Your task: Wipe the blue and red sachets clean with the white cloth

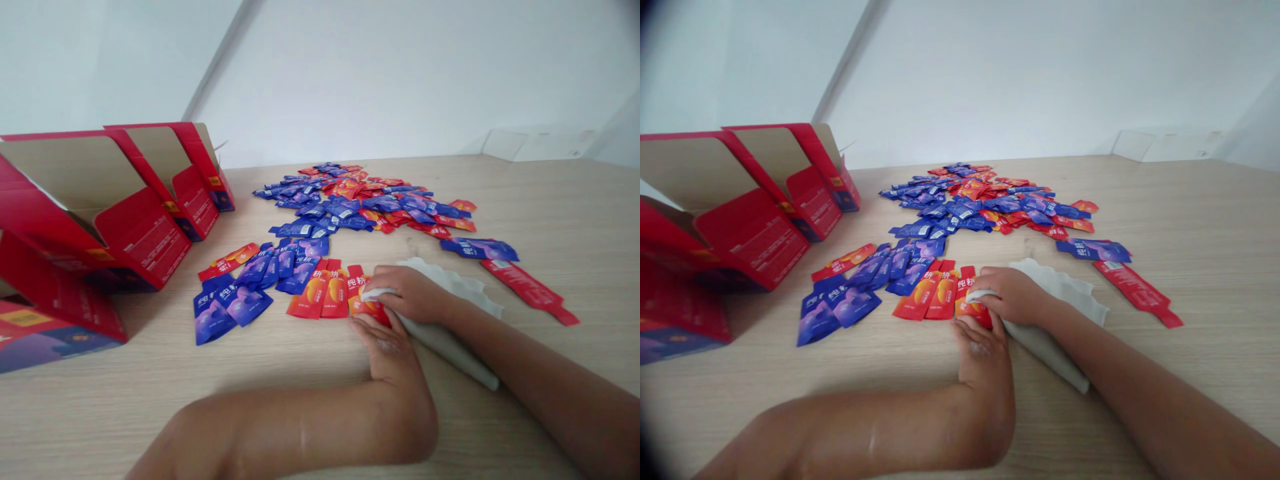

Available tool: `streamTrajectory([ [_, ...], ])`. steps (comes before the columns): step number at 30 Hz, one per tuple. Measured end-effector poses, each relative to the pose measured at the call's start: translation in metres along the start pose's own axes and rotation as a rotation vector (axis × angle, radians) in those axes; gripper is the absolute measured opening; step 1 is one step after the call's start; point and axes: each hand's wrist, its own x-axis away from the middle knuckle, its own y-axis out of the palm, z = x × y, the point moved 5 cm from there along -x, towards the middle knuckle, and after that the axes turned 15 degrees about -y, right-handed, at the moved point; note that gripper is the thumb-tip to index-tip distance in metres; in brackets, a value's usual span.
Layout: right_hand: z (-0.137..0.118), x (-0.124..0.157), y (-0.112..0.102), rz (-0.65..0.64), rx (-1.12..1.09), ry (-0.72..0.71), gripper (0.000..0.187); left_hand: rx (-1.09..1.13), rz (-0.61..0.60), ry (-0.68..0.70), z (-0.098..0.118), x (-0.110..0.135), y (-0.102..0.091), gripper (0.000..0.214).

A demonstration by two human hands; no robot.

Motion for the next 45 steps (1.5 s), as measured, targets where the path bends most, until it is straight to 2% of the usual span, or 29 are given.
streamTrajectory([
  [4, -0.002, -0.003, 0.005, -0.065, 0.005, -0.007, 0.024, 0.014, -0.013, 0.0, 0.0, 0.0, -0.001, 0.047],
  [7, 0.015, -0.003, 0.004, -0.035, 0.055, 0.057, 0.024, -0.005, -0.05, 0.032, -0.001, 0.0, -0.001, 0.052],
  [11, 0.027, 0.0, 0.001, -0.004, 0.089, 0.074, 0.024, -0.034, -0.039, 0.03, -0.002, 0.001, -0.003, 0.053],
  [16, 0.007, 0.004, -0.003, -0.009, 0.117, 0.069, 0.026, 0.009, -0.031, 0.012, 0.0, 0.0, -0.001, 0.052],
  [20, -0.008, 0.002, 0.003, -0.073, 0.073, 0.019, 0.025, 0.037, -0.002, -0.017, 0.0, -0.001, 0.0, 0.046],
  [27, 0.028, 0.002, 0.003, -0.03, 0.109, 0.121, 0.025, 0.034, -0.014, 0.033, -0.001, 0.002, -0.004, 0.054],
  [29, 0.032, 0.004, 0.002, -0.027, 0.129, 0.139, 0.025, 0.011, -0.016, 0.036, -0.001, 0.003, -0.004, 0.054],
  [34, 0.008, 0.004, -0.002, -0.03, 0.196, 0.095, 0.027, -0.063, -0.021, 0.044, 0.001, 0.001, 0.0, 0.052],
  [38, -0.007, 0.001, 0.004, -0.089, 0.131, 0.024, 0.027, -0.045, -0.005, 0.019, 0.0, -0.001, 0.0, 0.047],
  [45, 0.025, 0.002, 0.001, -0.053, 0.126, 0.115, 0.026, -0.014, -0.025, 0.028, -0.002, 0.003, -0.002, 0.054],
])
